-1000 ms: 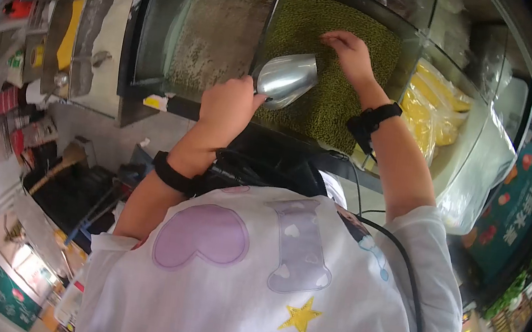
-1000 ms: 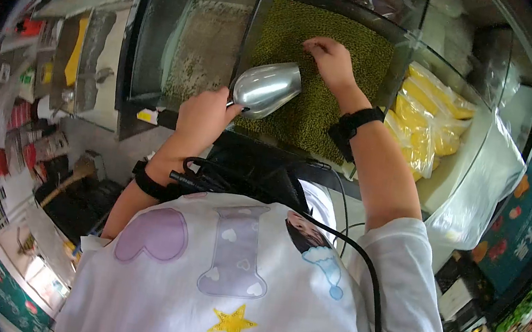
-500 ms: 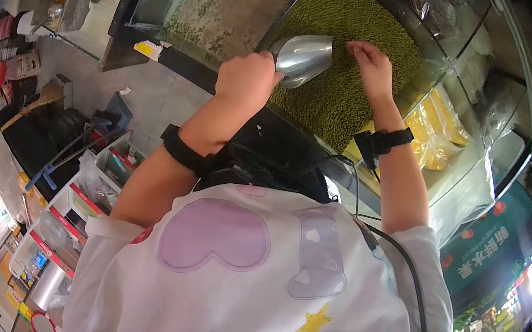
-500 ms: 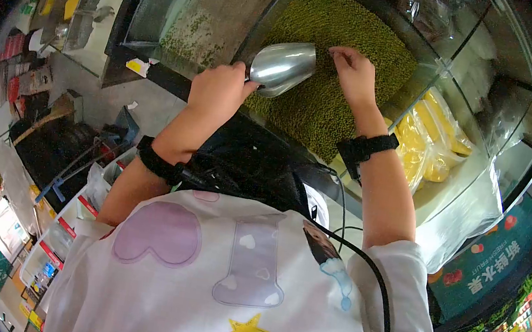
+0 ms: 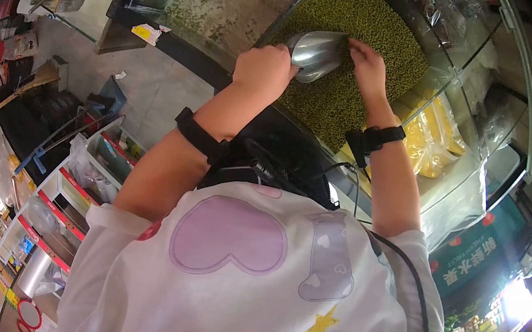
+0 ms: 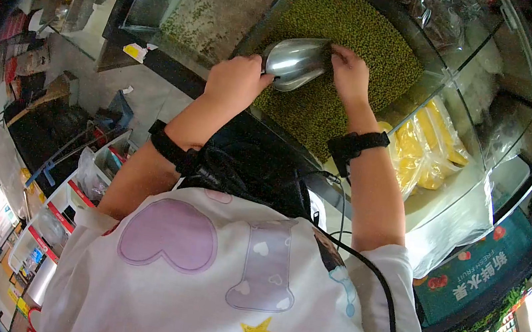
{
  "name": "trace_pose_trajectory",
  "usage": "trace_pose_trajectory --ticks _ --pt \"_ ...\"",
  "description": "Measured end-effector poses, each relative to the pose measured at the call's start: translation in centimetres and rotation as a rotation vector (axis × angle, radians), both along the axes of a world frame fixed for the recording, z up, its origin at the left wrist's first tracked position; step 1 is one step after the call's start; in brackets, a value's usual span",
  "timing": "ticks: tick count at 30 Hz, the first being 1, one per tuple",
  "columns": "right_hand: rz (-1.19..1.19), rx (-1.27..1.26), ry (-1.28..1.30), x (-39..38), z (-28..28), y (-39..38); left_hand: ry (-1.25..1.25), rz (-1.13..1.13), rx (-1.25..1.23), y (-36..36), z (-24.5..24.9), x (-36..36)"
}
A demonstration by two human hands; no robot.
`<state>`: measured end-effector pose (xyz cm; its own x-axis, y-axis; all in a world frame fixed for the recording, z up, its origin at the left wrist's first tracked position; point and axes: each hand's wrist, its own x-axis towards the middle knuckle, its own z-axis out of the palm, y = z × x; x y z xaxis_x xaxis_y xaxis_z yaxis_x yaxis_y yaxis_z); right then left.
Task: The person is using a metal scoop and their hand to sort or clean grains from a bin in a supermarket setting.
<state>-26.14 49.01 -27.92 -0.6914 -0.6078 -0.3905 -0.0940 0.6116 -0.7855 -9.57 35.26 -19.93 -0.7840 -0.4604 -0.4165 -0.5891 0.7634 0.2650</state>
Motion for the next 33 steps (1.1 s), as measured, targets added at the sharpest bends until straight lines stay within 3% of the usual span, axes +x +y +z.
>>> trace_pose_trajectory --ticks 4,7,9,10,12,13,17,22,27,33 --pt "-0.274 -0.208 -0.190 -0.2 -2.4 0.4 -0.017 0.062 0.121 -0.3 -0.7 -0.1" --pt "-0.433 -0.228 -0.234 0.2 -1.2 0.2 0.023 0.090 0.218 -0.5 -1.3 0.3" --pt "-0.619 -0.390 -0.390 0.1 -0.6 0.1 0.067 0.101 0.258 -0.6 -1.3 0.3" --pt "-0.620 -0.393 -0.390 -0.1 -0.2 0.2 0.068 0.113 0.299 -0.6 -1.1 0.2" --pt "-0.631 -0.652 -0.557 -0.6 0.9 0.4 0.070 0.122 0.337 -0.7 -0.7 0.1" --pt "-0.751 -0.698 -0.772 -1.0 1.3 0.3 0.100 0.125 0.381 -0.8 -0.3 0.1" --pt "-0.920 -0.680 -0.927 -0.9 7.1 -0.1 0.166 0.090 0.421 -1.5 2.4 0.2" --pt "-0.913 -0.753 -0.990 -0.1 11.9 -0.6 0.159 -0.039 0.265 -3.7 8.5 0.5" --pt "-0.849 -0.838 -0.980 1.2 16.8 -1.0 0.068 -0.062 0.204 -3.6 18.0 -0.3" --pt "-0.743 -1.058 -1.115 1.6 17.9 -0.2 0.102 -0.072 0.048 -3.0 22.6 0.6"
